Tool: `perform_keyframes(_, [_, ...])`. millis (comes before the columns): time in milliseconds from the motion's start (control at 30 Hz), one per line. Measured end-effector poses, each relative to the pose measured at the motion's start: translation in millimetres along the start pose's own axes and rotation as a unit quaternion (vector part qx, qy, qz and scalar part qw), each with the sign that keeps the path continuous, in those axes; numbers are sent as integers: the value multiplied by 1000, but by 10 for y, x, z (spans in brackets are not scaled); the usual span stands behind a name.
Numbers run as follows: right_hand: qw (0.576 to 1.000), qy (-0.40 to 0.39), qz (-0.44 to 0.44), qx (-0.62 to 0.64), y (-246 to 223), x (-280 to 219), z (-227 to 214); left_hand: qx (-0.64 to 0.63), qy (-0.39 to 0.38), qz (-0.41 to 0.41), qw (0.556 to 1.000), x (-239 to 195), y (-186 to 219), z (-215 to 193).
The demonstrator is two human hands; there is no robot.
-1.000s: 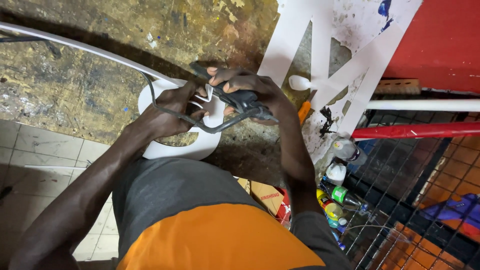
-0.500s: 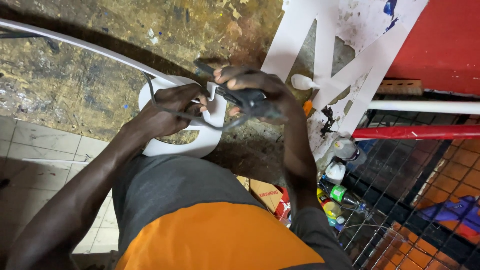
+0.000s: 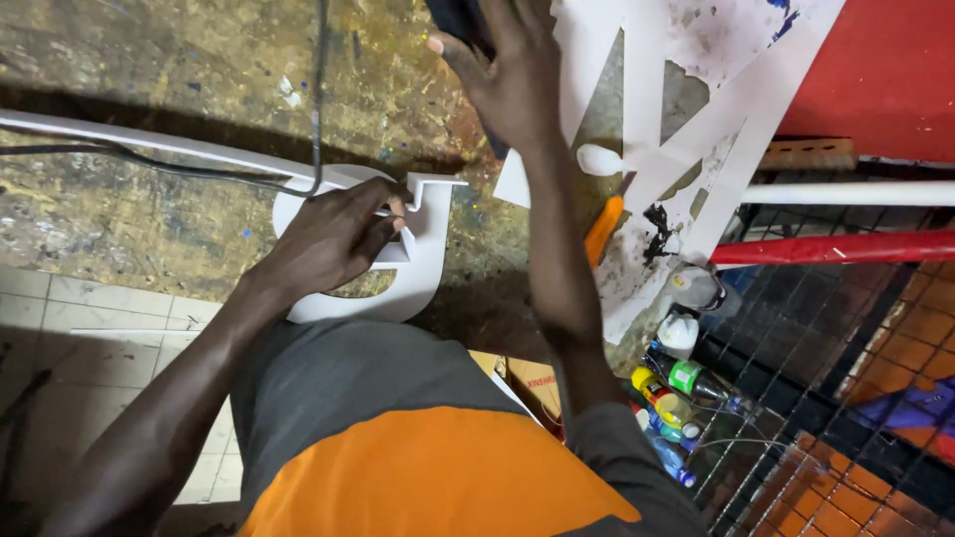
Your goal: Gluing plastic side strips onto the edges of flat sign letters to create 3D channel letters.
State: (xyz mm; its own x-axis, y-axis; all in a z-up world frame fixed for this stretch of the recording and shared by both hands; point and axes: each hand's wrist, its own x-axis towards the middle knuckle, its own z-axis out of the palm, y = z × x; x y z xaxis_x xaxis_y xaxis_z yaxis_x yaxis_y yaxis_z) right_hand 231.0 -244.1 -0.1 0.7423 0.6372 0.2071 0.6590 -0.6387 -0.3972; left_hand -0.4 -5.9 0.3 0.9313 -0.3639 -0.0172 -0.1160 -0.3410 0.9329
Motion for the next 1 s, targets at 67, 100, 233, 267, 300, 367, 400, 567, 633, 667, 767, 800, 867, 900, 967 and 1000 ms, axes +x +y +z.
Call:
perform_keyframes(67, [999,30,28,7,-155,-198,78,-1,-5,-20,1000,-9,-26,25])
perform_keyframes(100, [996,63,53,14,-239,-306,111,2,-8,-39,999,-15,-33,35])
perform_keyframes(233, [988,65,43,133,-1013,-973,-1,-1,3,-23,1000,-16,-108,88])
perform_keyframes(267, [989,52,61,127,-1066,-1187,77,-10,7,-25,1000,-16,-98,83])
perform_keyframes(300, [989,39,79,121,-1124,-1403,158,-20,12,-28,999,-19,-90,80])
perform_keyframes(367, [988,58,81,118,-1249,-1537,261,-16,-1,-44,999,-10,-126,65])
perform_keyframes(400, [987,86,85,107,-1298,-1600,309,-9,-18,-50,999,33,-161,53])
perform_keyframes(567, [987,135,81,29,-1430,-1402,320,37,-135,-116,983,287,143,-204])
perform_keyframes(633, [985,153,81,24,-1341,-1422,468,81,-163,-108,977,306,205,-277])
perform_keyframes(667, [981,180,65,38,-1237,-1491,580,99,-140,-73,982,302,285,-322])
perform_keyframes(767, [974,215,47,50,-1145,-1521,687,190,-105,-29,976,274,321,-389])
perform_keyframes(800, [972,227,45,47,-1148,-1498,686,267,-91,-17,959,274,297,-407])
perform_keyframes(867, [976,208,57,40,-1201,-1488,624,363,-98,35,926,336,263,-465])
perform_keyframes(900, [979,190,66,35,-1233,-1483,600,456,-99,86,880,365,241,-496])
perform_keyframes(967, [978,193,70,43,-1178,-1523,673,387,-189,46,901,555,292,-588])
perform_keyframes(1000, [977,197,67,53,-1152,-1548,700,317,-269,0,909,641,323,-627])
